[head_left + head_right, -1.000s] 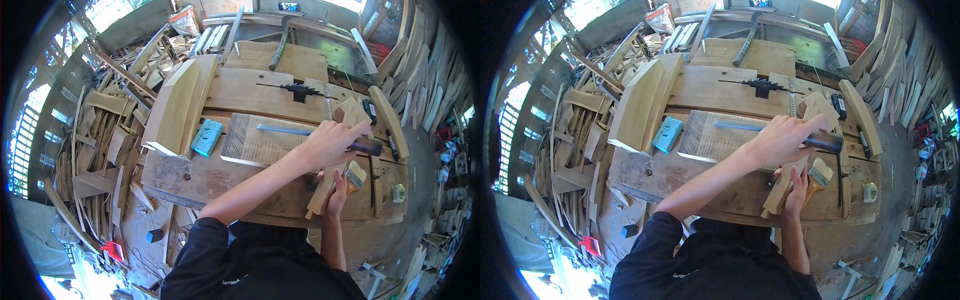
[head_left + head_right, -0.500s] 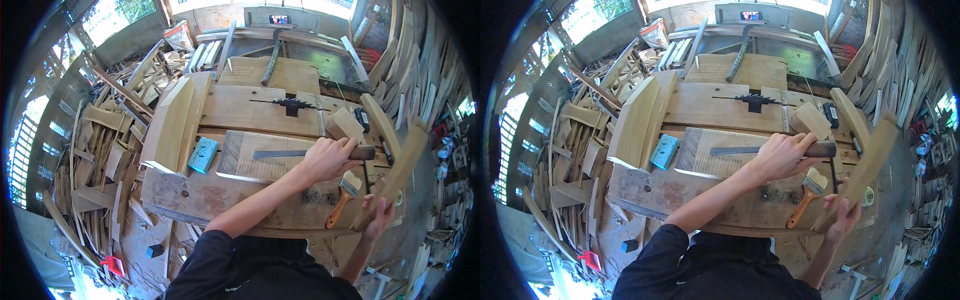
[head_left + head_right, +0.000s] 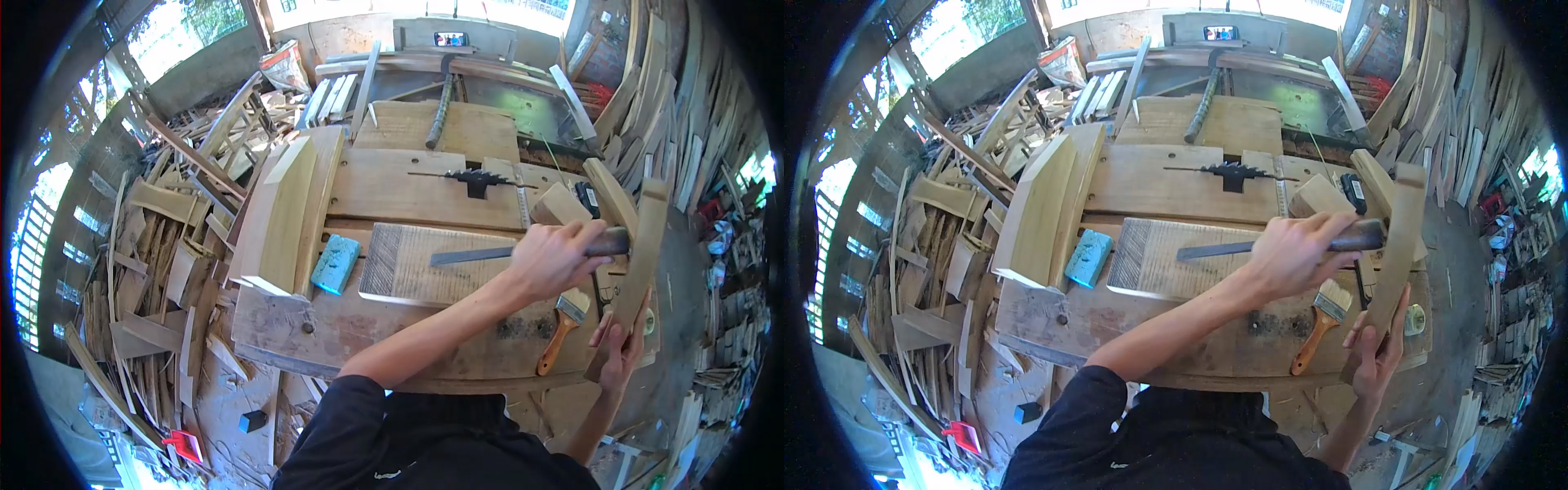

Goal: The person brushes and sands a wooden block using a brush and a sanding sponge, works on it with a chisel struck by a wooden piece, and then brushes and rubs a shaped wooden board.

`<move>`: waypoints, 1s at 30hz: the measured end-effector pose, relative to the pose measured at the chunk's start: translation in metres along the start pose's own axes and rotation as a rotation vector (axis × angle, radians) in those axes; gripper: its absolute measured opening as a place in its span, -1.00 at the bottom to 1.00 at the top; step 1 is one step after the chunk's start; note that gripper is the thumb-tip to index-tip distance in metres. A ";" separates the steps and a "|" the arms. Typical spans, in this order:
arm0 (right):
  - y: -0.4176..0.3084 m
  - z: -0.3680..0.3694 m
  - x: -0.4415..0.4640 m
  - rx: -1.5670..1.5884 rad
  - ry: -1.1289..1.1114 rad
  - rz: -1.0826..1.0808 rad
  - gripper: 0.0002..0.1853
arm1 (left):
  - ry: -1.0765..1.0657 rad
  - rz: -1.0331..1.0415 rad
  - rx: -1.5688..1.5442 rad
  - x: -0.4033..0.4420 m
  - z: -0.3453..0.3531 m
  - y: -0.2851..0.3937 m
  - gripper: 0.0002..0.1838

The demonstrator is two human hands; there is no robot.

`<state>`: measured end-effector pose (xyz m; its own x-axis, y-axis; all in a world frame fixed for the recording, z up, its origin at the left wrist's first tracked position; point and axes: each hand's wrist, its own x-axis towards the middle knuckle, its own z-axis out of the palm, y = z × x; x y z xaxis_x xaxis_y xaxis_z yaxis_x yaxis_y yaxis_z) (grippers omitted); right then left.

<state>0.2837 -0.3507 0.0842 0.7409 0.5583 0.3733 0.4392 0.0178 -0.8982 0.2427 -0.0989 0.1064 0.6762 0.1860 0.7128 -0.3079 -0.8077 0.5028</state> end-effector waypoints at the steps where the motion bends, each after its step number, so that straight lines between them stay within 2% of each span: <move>1: 0.004 -0.004 -0.002 0.006 0.015 -0.008 -0.21 | -0.025 -0.020 0.009 -0.001 -0.002 -0.003 -0.47; 4: 0.016 -0.001 0.000 0.076 0.095 -0.040 -0.18 | -0.050 -0.024 0.016 0.000 -0.005 -0.005 -0.48; 6: 0.021 0.012 0.001 0.360 0.391 -0.074 -0.20 | -0.046 -0.036 0.003 -0.005 -0.003 -0.003 -0.48; 7: 0.016 0.014 0.003 0.361 0.392 -0.079 -0.20 | -0.054 -0.046 0.010 -0.004 -0.004 -0.004 -0.48; 9: 0.004 0.016 0.002 -0.135 0.063 -0.058 -0.26 | -0.070 -0.054 0.016 -0.003 -0.008 -0.006 -0.48; 10: 0.008 0.012 0.001 -0.133 0.072 -0.058 -0.26 | -0.061 -0.065 0.038 -0.002 -0.013 -0.012 -0.49; 12: 0.014 0.005 0.009 0.140 0.064 -0.085 -0.23 | -0.050 -0.089 0.066 0.001 -0.020 -0.018 -0.49; 13: 0.020 0.011 0.010 0.138 0.067 -0.081 -0.23 | -0.054 -0.090 0.063 0.001 -0.021 -0.018 -0.49; 15: 0.012 0.043 0.023 0.445 0.522 -0.030 -0.21 | 0.006 -0.081 0.058 0.003 -0.026 -0.016 -0.48; 16: 0.005 0.048 0.021 0.445 0.524 -0.033 -0.21 | 0.041 -0.055 0.037 0.004 -0.027 -0.018 -0.47; 18: -0.008 0.050 0.022 0.126 0.007 0.012 -0.21 | 0.042 -0.066 0.052 0.006 -0.036 -0.026 -0.47; 22: -0.008 0.044 0.034 0.210 0.048 -0.095 -0.20 | 0.087 -0.073 0.059 0.011 -0.049 -0.025 -0.48; 24: -0.016 0.058 0.042 0.535 0.473 -0.062 -0.14 | 0.120 -0.074 0.022 0.008 -0.049 -0.024 -0.49; 25: -0.014 0.055 0.040 0.534 0.472 -0.064 -0.14 | 0.115 -0.064 0.026 0.008 -0.048 -0.025 -0.49; 27: -0.009 0.047 0.037 0.037 -0.043 -0.064 -0.18 | 0.120 -0.045 0.033 0.012 -0.048 -0.031 -0.49; 28: -0.008 0.047 0.035 0.119 -0.092 0.001 -0.20 | 0.106 -0.053 0.059 0.011 -0.049 -0.035 -0.50; 30: -0.006 0.043 0.035 0.131 -0.039 -0.018 -0.20 | 0.081 -0.070 0.081 0.010 -0.051 -0.036 -0.51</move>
<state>0.2852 -0.2952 0.0928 0.7123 0.5884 0.3827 0.3802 0.1349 -0.9150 0.2260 -0.0391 0.1200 0.6372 0.2852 0.7160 -0.2047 -0.8330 0.5140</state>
